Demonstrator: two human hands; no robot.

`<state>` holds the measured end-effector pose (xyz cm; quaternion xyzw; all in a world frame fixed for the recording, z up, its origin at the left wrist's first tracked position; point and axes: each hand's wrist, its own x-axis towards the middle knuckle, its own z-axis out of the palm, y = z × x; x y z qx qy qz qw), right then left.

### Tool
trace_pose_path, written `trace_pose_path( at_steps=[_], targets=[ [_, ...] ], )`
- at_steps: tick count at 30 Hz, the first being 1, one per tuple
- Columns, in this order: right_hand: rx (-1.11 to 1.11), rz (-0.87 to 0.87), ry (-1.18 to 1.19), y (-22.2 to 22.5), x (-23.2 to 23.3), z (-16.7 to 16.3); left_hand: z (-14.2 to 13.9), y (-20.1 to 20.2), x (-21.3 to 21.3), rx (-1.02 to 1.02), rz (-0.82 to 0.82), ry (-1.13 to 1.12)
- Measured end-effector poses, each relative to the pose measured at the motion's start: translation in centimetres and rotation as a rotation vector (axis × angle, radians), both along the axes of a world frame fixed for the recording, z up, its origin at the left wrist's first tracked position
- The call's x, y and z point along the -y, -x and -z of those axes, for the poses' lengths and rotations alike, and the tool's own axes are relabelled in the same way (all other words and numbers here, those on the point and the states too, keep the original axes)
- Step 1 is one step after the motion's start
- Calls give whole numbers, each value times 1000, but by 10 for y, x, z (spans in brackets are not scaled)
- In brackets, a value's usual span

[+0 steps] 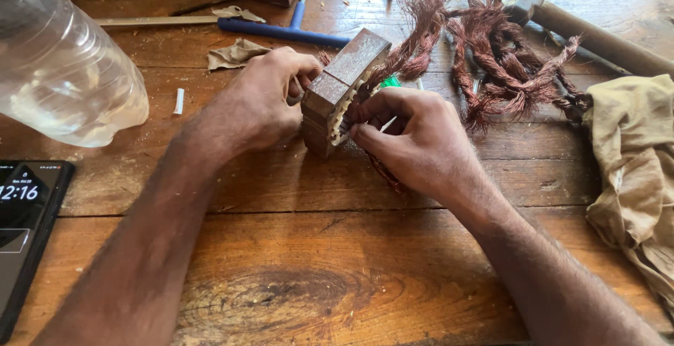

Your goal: The person winds copper wire into the slots of a motor stator core, using a pencil to push the wire into place. The person holds the stator with one hand and manipulates the wire with the other, occasionally using a pencil to assist.

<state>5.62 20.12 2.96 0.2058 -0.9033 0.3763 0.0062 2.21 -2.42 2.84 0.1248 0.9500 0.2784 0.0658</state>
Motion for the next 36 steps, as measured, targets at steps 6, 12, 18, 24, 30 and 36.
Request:
trace_pose_path(
  at_steps=[6,12,18,24,30,36],
  targets=[
    [22,28,4,2,1,5,-1,0,9,86,114,-302],
    [-47,-14,61,1,3,11,0,0,14,171,173,-435],
    [17,41,-2,1,1,10,5,1,9,213,133,-573],
    [-10,5,16,3,0,8,6,0,5,215,126,-673],
    [37,-3,-7,3,-2,4,6,0,4,269,109,-729],
    [-3,-133,66,2,-4,-1,1,0,8,248,50,-605]
  ],
)
